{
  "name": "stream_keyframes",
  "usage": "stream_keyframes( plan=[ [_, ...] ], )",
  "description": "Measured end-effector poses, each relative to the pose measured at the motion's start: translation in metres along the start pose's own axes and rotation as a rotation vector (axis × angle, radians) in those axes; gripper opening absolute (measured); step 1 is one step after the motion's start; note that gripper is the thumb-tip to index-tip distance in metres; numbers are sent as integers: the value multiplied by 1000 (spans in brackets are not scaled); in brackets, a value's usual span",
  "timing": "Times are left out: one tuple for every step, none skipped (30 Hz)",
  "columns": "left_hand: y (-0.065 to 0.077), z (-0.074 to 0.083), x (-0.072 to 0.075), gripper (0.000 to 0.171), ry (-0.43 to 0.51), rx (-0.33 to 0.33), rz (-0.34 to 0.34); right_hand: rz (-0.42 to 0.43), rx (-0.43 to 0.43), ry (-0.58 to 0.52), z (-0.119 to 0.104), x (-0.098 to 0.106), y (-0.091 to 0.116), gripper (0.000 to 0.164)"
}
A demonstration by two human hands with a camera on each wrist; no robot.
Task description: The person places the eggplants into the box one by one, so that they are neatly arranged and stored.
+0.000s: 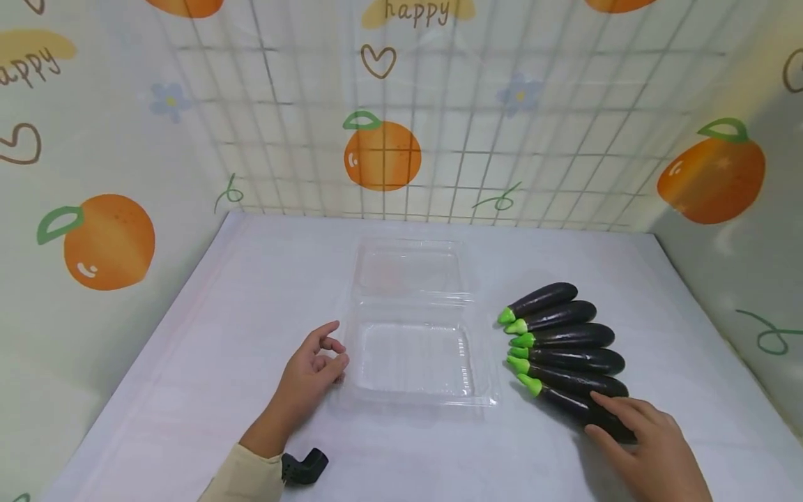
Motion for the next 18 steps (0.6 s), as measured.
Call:
stream_keyframes(
  plan=[
    [0,-1,-1,59,-9,3,-4,-9,5,3,1,0,0,52],
    [0,-2,-1,59,-21,7,-6,-14,13,5,1,-1,0,52],
    [0,-2,-1,59,-34,6,-6,-14,24,7,2,-1,-1,52],
    [1,-3,-2,59,-41,6,-6,-16,30,10,2,1,0,52],
    [1,-3,-2,59,-48,4,-5,-14,38,11,2,2,0,51],
    [1,-3,-3,58,-52,-2,-4,-9,46,13,2,4,1,51],
    [0,-3,-3,58,-56,-9,-3,-3,53,13,2,5,1,51],
    [0,-3,-3,57,-57,-14,-3,0,54,17,3,7,1,51],
    [-1,-4,-3,57,-58,-19,-5,10,63,14,3,9,2,51],
    [-1,-4,-4,56,-59,-22,-7,16,69,11,3,10,2,51],
    [-2,-4,-4,56,-56,-23,-9,26,81,8,4,11,3,51],
    [-2,-5,-4,56,-58,-20,-10,32,91,3,4,12,4,51],
    [-2,-6,-3,56,-59,-14,-12,30,93,-1,4,13,4,51],
    [-2,-6,-3,56,-58,-7,-15,27,92,-5,4,13,4,52],
    [-1,-6,-3,57,-54,0,-16,26,92,-9,4,13,5,52],
    [0,-7,-3,58,-44,8,-18,19,84,-12,4,13,5,53],
    [0,-7,-2,58,-27,15,-24,8,72,-14,4,13,6,54],
    [0,-7,-3,59,-6,20,-31,1,59,-15,4,13,6,54]
  ],
)
Point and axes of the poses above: each hand's wrist, its own y-axis away from the middle knuckle, its own x-axis out of the back of the hand, z = x × y, the point moved 5 cm from there along -y, towards the middle knuckle, and after that the axes turned 9 degrees about -z, right-handed, at the moved point
